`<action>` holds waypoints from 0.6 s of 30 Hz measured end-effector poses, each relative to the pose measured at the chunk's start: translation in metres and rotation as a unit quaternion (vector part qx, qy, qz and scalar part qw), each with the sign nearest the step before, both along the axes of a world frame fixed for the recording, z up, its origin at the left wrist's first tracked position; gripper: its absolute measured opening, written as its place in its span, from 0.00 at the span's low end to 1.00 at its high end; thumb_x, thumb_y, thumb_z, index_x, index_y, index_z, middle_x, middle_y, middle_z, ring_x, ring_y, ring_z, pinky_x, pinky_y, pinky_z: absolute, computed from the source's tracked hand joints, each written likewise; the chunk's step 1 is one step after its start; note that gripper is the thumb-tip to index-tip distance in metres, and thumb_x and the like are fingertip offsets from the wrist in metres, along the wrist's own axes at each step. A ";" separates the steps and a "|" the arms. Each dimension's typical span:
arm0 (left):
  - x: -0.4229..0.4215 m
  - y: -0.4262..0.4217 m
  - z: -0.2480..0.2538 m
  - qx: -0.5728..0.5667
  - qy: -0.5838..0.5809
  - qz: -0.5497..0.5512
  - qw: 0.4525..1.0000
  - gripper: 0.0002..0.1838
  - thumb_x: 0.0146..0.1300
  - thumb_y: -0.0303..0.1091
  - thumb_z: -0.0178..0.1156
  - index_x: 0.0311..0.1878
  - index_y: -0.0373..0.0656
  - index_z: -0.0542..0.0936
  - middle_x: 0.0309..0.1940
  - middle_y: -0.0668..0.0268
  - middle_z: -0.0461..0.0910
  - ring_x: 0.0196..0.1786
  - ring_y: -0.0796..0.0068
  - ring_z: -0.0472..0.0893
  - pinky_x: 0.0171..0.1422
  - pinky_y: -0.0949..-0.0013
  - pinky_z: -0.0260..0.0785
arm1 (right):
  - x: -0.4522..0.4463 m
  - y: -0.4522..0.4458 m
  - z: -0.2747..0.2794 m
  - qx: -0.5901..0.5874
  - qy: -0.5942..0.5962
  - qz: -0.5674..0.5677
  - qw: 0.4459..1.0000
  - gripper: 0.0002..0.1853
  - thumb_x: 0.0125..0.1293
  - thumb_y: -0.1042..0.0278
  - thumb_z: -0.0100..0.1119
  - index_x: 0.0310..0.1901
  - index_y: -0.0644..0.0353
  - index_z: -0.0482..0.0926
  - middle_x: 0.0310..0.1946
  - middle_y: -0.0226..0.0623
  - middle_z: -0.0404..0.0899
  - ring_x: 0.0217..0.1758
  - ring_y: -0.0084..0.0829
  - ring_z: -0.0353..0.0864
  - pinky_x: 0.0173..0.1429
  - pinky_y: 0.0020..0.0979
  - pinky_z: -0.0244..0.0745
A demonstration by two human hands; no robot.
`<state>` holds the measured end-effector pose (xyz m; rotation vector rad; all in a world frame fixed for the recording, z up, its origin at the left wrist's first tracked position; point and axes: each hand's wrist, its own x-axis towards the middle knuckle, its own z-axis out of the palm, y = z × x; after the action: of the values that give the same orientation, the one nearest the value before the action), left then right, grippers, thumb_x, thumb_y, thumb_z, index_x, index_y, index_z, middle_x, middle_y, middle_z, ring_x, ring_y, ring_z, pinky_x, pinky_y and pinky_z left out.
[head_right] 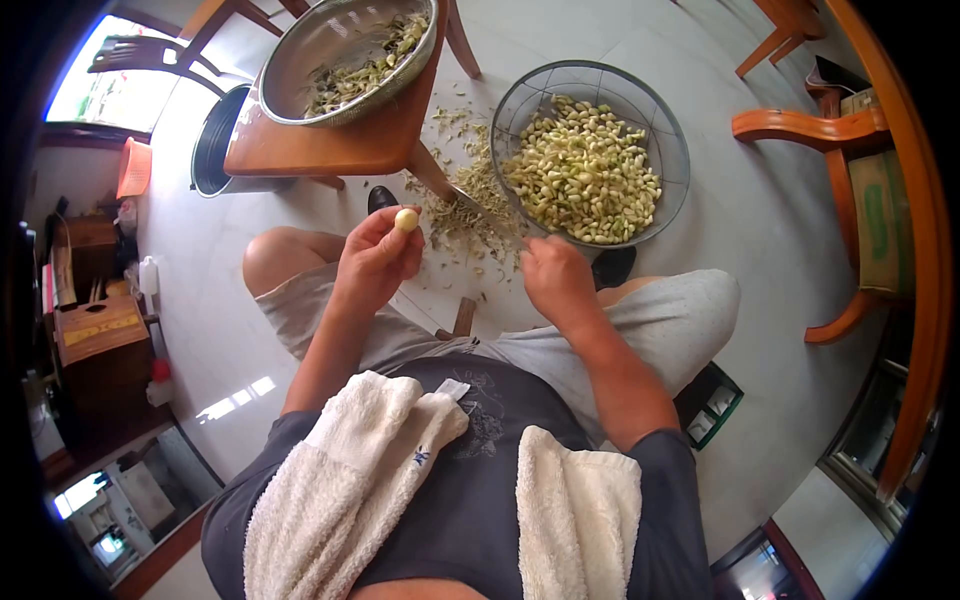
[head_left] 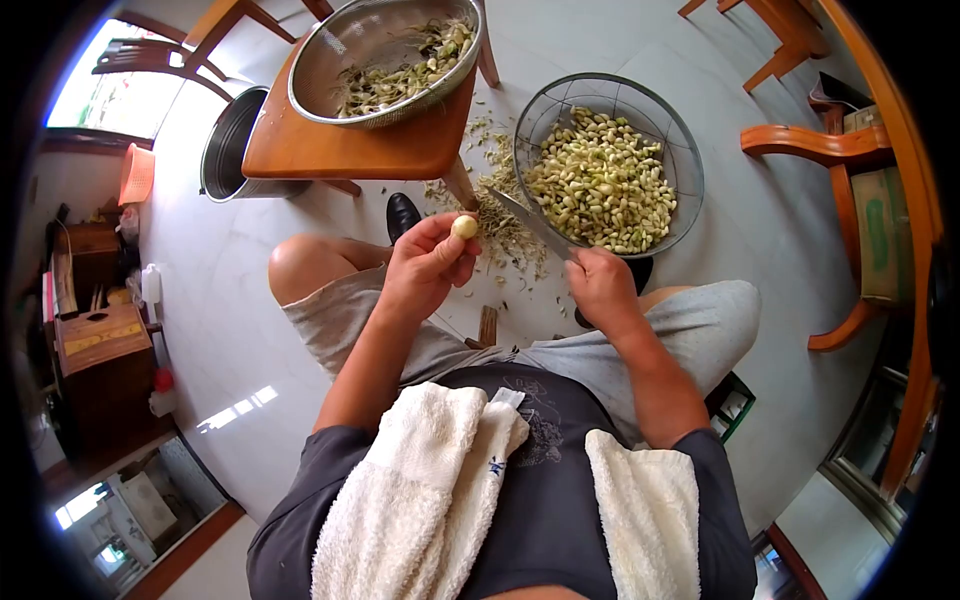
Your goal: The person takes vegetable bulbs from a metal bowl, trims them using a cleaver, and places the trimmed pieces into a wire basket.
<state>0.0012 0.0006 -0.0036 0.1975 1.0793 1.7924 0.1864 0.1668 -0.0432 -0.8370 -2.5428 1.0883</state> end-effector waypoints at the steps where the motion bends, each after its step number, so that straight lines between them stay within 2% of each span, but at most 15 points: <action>1: -0.001 -0.001 -0.001 0.026 -0.027 -0.010 0.999 0.12 0.65 0.29 0.57 0.50 0.37 0.76 0.29 0.65 0.78 0.25 0.79 0.72 0.28 0.76 0.62 | -0.002 -0.001 0.003 -0.013 0.000 0.000 1.000 0.10 0.59 0.67 0.54 0.37 0.61 0.81 0.30 0.48 0.77 0.35 0.50 0.77 0.40 0.44 0.73; 6: -0.013 -0.002 -0.015 0.120 -0.123 -0.052 0.984 0.13 0.62 0.26 0.59 0.51 0.38 0.76 0.36 0.65 0.79 0.32 0.77 0.74 0.33 0.75 0.65 | -0.007 -0.003 0.012 -0.062 0.015 -0.001 0.998 0.10 0.57 0.68 0.58 0.38 0.64 0.81 0.28 0.49 0.76 0.35 0.49 0.77 0.39 0.42 0.72; 9: -0.004 0.008 -0.007 0.077 -0.094 0.032 0.992 0.12 0.61 0.23 0.59 0.49 0.38 0.76 0.38 0.63 0.78 0.33 0.74 0.76 0.36 0.73 0.69 | -0.008 -0.004 0.015 -0.080 0.037 -0.005 0.996 0.10 0.57 0.69 0.58 0.39 0.64 0.81 0.28 0.49 0.76 0.34 0.49 0.77 0.38 0.42 0.71; 11: -0.002 0.013 0.001 0.078 -0.059 0.045 0.994 0.12 0.62 0.23 0.57 0.49 0.38 0.75 0.40 0.61 0.78 0.36 0.73 0.77 0.39 0.73 0.71 | -0.007 -0.003 0.015 -0.084 0.035 -0.001 0.996 0.10 0.57 0.70 0.59 0.40 0.64 0.81 0.28 0.49 0.76 0.33 0.49 0.77 0.38 0.41 0.71; 15: -0.008 0.015 -0.006 0.084 0.028 0.032 0.996 0.12 0.63 0.23 0.56 0.49 0.36 0.75 0.40 0.59 0.77 0.35 0.72 0.78 0.37 0.73 0.71 | -0.006 -0.003 0.019 -0.081 0.043 0.002 0.996 0.10 0.57 0.71 0.58 0.41 0.64 0.81 0.27 0.49 0.76 0.32 0.48 0.77 0.37 0.41 0.71; 18: -0.012 0.014 -0.015 0.100 0.036 0.023 0.994 0.12 0.64 0.25 0.56 0.50 0.34 0.76 0.37 0.59 0.78 0.32 0.73 0.77 0.34 0.74 0.70 | -0.005 -0.003 0.021 -0.091 0.066 -0.008 0.994 0.10 0.57 0.72 0.58 0.41 0.64 0.81 0.27 0.48 0.76 0.31 0.47 0.77 0.36 0.39 0.71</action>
<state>-0.0107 0.0147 -0.0184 0.3635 0.9604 1.9468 0.1813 0.1640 -0.0226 -0.7985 -2.3527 1.3396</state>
